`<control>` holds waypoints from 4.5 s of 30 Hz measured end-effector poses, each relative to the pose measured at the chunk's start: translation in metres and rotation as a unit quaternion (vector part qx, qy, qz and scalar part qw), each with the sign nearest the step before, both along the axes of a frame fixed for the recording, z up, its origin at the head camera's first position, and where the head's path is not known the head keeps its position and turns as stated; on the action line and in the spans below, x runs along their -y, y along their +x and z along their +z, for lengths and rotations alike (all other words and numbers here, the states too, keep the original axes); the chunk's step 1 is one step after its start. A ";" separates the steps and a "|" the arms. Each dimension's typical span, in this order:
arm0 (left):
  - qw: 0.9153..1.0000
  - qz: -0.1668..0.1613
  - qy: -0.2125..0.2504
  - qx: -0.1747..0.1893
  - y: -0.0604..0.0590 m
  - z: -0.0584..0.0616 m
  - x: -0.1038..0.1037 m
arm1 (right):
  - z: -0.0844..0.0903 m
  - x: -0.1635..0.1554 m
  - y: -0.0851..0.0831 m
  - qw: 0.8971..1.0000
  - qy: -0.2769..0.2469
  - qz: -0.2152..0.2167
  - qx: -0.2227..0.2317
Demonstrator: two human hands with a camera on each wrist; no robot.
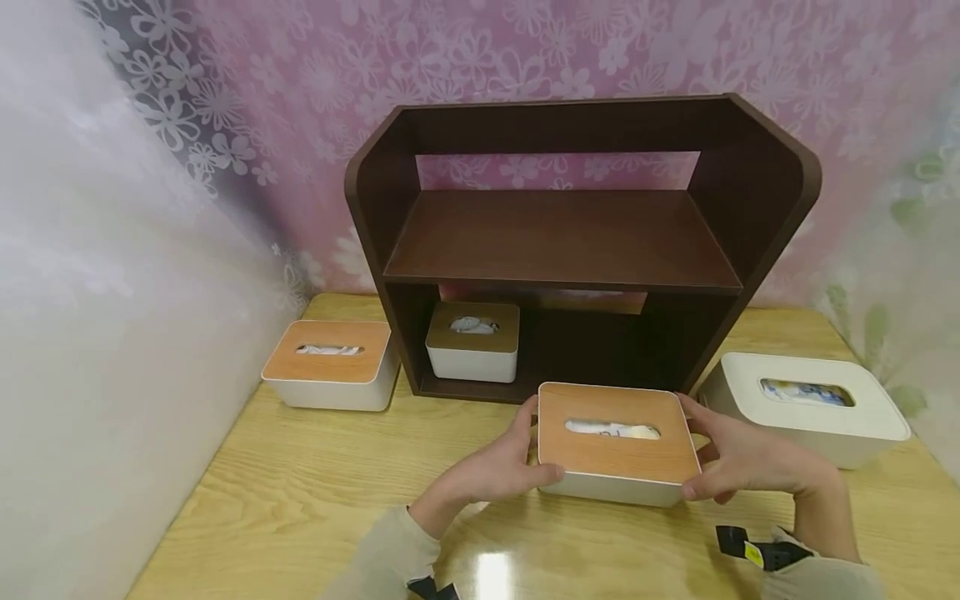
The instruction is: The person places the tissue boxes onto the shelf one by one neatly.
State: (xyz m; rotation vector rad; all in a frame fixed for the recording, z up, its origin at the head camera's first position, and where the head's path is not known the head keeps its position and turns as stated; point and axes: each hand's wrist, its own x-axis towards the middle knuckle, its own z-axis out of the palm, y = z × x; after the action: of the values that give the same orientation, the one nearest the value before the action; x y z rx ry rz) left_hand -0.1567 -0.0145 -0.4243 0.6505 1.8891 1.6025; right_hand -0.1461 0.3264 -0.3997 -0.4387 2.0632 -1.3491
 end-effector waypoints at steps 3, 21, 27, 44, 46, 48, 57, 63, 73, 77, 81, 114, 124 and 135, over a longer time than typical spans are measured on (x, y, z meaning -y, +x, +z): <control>1.000 0.002 0.003 0.001 0.003 -0.001 0.000 | 0.001 0.002 0.003 1.000 0.010 -0.003 -0.019; 0.991 0.018 -0.079 -0.111 0.004 0.002 0.001 | 0.003 0.005 0.001 0.994 0.029 0.002 -0.105; 0.990 0.039 -0.070 -0.120 0.001 -0.001 -0.001 | 0.003 0.006 -0.001 0.992 0.041 -0.005 -0.120; 0.992 0.060 -0.030 -0.108 -0.007 -0.009 0.000 | 0.001 0.011 -0.001 0.994 0.031 -0.031 -0.104; 0.991 0.062 -0.028 -0.112 -0.008 -0.010 0.000 | 0.000 0.011 -0.001 0.993 0.030 -0.030 -0.110; 0.991 0.062 -0.024 -0.113 -0.009 -0.011 0.000 | -0.001 0.011 -0.001 0.993 0.030 -0.030 -0.113; 0.994 0.063 0.006 -0.087 -0.012 -0.015 0.001 | -0.006 0.011 -0.005 0.991 0.045 -0.035 -0.119; 0.995 0.063 0.020 -0.074 -0.014 -0.018 0.001 | -0.010 0.011 -0.008 0.987 0.059 -0.038 -0.142; 0.994 0.067 0.012 -0.088 -0.017 -0.021 0.002 | -0.011 0.010 -0.008 0.987 0.063 -0.048 -0.142; 0.993 0.071 0.012 -0.098 -0.018 -0.020 0.003 | -0.011 0.009 -0.008 0.986 0.070 -0.049 -0.147; 0.991 0.082 0.008 -0.105 -0.018 -0.019 0.004 | -0.012 0.008 -0.009 0.984 0.063 -0.049 -0.157; 0.990 0.114 0.046 -0.075 -0.019 -0.011 -0.003 | -0.004 0.007 -0.008 0.972 0.061 -0.155 -0.164; 0.991 0.104 0.039 -0.070 -0.019 -0.017 0.000 | -0.003 0.015 -0.011 0.966 0.072 -0.174 -0.179; 0.989 0.111 0.002 -0.096 -0.017 -0.017 0.001 | -0.001 0.023 -0.014 0.958 0.079 -0.206 -0.181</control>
State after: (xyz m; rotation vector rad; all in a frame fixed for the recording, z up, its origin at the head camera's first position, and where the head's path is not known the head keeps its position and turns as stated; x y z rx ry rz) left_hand -0.1734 -0.0158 -0.4416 0.6333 2.1641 1.7349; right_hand -0.1602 0.3038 -0.4009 -0.1988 2.6583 -1.3960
